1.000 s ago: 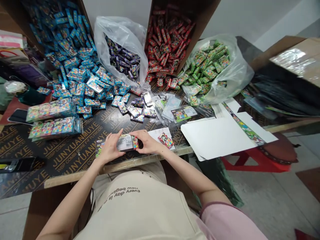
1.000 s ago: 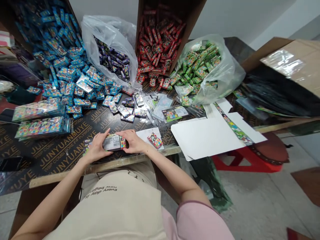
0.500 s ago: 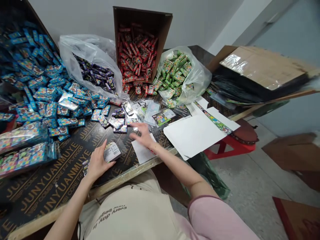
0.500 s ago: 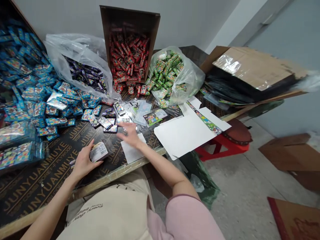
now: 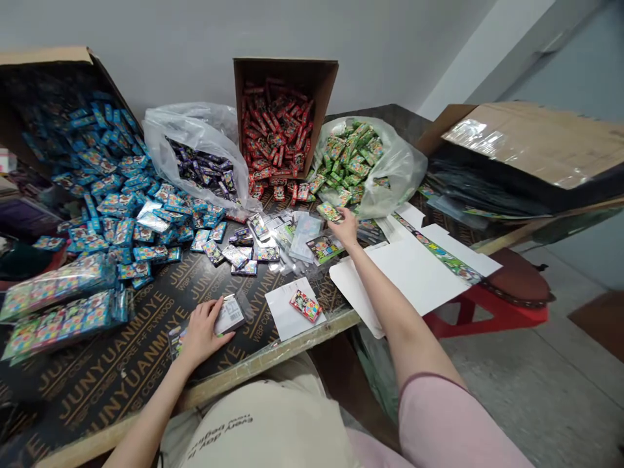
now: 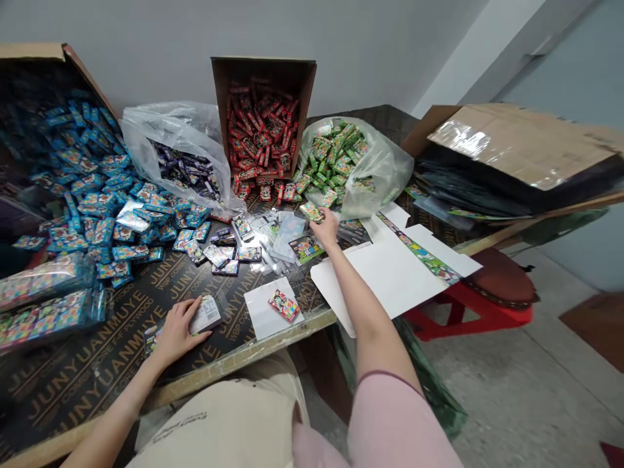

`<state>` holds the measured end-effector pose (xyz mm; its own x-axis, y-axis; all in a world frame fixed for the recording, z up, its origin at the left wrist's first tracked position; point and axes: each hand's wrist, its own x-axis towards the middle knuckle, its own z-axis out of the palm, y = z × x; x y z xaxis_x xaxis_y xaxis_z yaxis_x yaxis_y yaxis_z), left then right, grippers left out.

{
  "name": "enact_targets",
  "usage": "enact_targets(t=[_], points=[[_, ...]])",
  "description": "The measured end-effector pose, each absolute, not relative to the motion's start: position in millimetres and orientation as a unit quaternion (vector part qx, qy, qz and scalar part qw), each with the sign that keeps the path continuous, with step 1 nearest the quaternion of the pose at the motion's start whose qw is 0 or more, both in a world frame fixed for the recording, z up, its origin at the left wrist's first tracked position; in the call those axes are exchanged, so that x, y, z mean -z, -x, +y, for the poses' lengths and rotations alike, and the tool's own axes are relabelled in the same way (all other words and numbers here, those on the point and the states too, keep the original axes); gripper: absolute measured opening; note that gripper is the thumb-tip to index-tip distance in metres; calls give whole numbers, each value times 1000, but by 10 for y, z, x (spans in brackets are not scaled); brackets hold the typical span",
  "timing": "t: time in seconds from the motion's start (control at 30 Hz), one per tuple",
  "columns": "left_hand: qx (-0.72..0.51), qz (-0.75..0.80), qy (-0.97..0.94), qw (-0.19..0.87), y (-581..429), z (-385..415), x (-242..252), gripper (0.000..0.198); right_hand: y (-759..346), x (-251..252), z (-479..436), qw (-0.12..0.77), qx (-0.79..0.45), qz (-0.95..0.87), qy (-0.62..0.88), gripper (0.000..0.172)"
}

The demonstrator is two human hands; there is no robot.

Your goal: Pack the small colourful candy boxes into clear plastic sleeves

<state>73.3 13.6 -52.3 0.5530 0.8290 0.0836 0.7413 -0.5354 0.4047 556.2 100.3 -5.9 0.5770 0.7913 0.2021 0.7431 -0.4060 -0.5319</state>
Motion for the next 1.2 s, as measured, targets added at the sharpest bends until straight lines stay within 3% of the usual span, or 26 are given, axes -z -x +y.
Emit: enact_targets(t=[0.13, 0.27, 0.37, 0.5, 0.63, 0.73, 0.87, 0.93, 1.03, 1.2], points=[[-144, 464, -835, 258, -814, 116, 261, 71, -4691, -83, 680, 411, -218, -664, 586, 60], [-248, 501, -671, 487, -1046, 95, -54, 42, -3826, -276, 223, 334, -355, -791, 370, 57], [-229, 494, -576, 610, -1166, 77, -159, 34, -3447, -353, 75, 307, -375, -816, 314, 56], [-297, 528, -451, 655, -1181, 19, -163, 42, -3225, -293, 41, 351, -316, -807, 355, 60], [-362, 537, -397, 650, -1170, -29, -125, 45, -3037, -161, -81, 375, -251, -783, 428, 81], [-350, 513, -449, 642, -1120, -26, -78, 43, -2942, -75, -176, 406, -236, -758, 453, 75], [-302, 510, -649, 477, -896, 34, 49, 43, -3003, 18, -208, 474, -303, -691, 453, 76], [-240, 515, -743, 353, -775, 53, 141, 56, -3062, 52, -207, 501, -370, -653, 431, 78], [-123, 489, -828, 246, -686, 36, 270, 93, -3122, 77, -215, 517, -419, -624, 410, 80], [-100, 481, -850, 189, -694, -15, 294, 103, -3229, 67, -244, 459, -291, -677, 496, 79]])
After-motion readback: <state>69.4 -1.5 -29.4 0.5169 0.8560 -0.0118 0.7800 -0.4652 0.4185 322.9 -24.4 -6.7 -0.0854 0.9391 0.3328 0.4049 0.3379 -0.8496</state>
